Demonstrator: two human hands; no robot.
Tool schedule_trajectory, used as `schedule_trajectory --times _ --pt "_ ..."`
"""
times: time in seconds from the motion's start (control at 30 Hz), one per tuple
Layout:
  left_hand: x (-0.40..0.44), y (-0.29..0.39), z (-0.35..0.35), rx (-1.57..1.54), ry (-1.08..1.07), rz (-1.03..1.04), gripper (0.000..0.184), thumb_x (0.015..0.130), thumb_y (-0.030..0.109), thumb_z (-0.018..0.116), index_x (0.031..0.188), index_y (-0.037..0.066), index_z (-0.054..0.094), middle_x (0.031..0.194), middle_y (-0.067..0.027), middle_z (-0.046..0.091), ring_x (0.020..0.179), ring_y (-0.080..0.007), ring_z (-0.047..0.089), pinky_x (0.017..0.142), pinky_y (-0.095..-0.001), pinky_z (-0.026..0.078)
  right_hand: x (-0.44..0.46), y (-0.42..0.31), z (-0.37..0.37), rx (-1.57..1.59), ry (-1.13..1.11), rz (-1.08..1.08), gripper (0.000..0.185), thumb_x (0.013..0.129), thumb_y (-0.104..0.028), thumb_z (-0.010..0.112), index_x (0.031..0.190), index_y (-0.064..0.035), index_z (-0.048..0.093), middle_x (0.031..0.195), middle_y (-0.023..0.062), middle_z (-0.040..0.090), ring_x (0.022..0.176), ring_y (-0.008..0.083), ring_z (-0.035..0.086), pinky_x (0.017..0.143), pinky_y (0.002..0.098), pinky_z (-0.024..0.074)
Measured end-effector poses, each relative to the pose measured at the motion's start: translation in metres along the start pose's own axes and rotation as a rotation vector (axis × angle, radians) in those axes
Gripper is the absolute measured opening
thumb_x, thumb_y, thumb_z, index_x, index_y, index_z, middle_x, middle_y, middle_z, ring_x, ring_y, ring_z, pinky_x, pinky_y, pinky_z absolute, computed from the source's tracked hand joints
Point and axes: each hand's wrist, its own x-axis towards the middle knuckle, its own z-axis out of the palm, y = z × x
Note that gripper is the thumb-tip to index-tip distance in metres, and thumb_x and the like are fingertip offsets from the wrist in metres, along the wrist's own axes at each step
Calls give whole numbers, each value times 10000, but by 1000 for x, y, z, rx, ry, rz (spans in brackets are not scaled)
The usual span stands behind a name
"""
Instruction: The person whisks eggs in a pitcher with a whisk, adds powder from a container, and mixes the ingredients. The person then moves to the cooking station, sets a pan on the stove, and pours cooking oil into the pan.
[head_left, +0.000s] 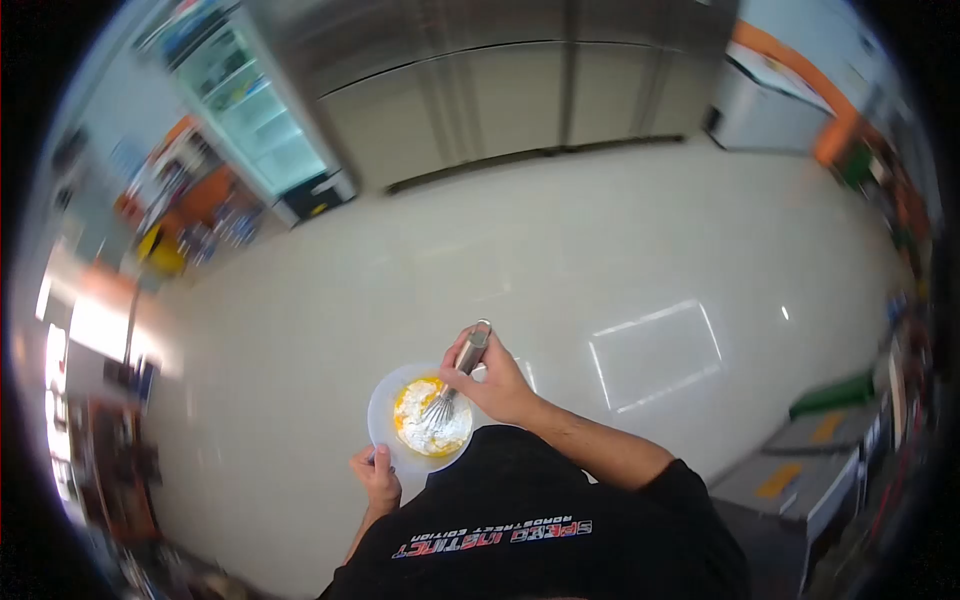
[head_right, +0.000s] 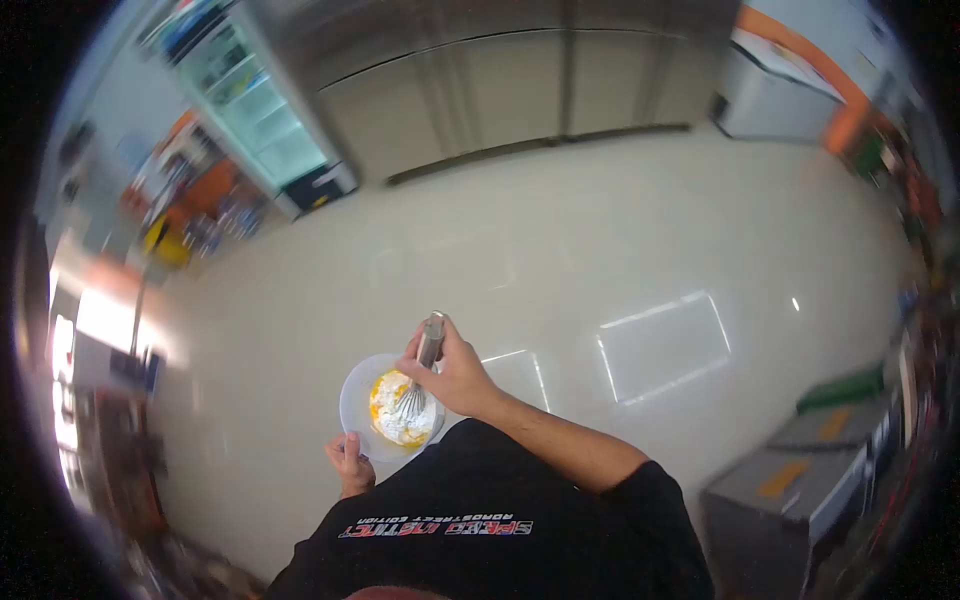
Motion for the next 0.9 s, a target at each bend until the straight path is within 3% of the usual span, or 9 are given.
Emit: schedule_trajectory --times 0.03,0.13,0.2,0.37,0.47,0.57,0.63,0.77,0.9 --pt "-3 -10 -49 -30 -100 10 476 886 351 631 564 23 507 507 28 442 465 -63 352 443 -261 220 -33 -3 51 -45 92 -24 276 901 -197 677 1088 -67 521 913 29 620 828 94 600 730 267 491" --pt "59 -17 -5 -103 -257 -42 481 896 329 618 546 36 467 513 31 438 470 -61 352 442 -254 216 -8 -33 34 173 230 149 322 933 -213 643 674 -80 506 578 -54 512 540 15 485 484 209 385" --pt "105 -18 42 -106 -409 -88 479 904 315 606 542 49 441 521 32 430 474 -61 351 443 -258 208 21 -47 5 158 288 150 336 942 -197 621 648 -79 508 570 -44 517 529 23 487 482 215 385" --pt "141 -3 9 -150 -700 63 470 897 304 609 544 53 425 522 36 411 490 -65 328 459 -282 204 7 -86 81 75 414 -33 366 948 -182 599 608 -79 513 533 -36 496 502 28 456 458 237 357" --pt "147 8 39 -122 -892 75 485 889 313 616 536 55 406 518 41 389 497 -66 323 465 -284 205 3 -64 54 -301 525 -189 376 948 -166 589 597 -76 488 517 -37 473 480 34 429 445 245 337" --pt "144 30 55 -94 -963 51 491 887 325 618 535 59 403 513 41 374 492 -64 319 462 -282 203 -14 -89 56 -275 702 -46 376 948 -174 602 617 -67 459 537 -71 409 523 25 363 457 250 305" --pt "143 45 50 -99 -1034 49 464 869 329 616 538 83 404 510 41 387 460 -65 336 433 -271 221 -29 -109 73 149 848 -124 381 946 -151 602 605 -69 453 530 -69 413 503 21 371 444 249 297" --pt "144 20 120 -93 -1124 60 439 870 328 607 546 83 440 515 34 418 458 -65 362 425 -264 237 -60 -107 13 -153 990 -199 378 959 -143 583 611 -75 451 522 -63 418 463 21 381 420 234 290" --pt "133 36 187 -58 -1197 64 411 879 306 585 558 76 471 536 24 447 474 -67 392 440 -261 272 -65 -114 -43 297 1056 -369 380 960 -152 583 609 -78 457 520 -64 400 477 27 381 429 238 292"
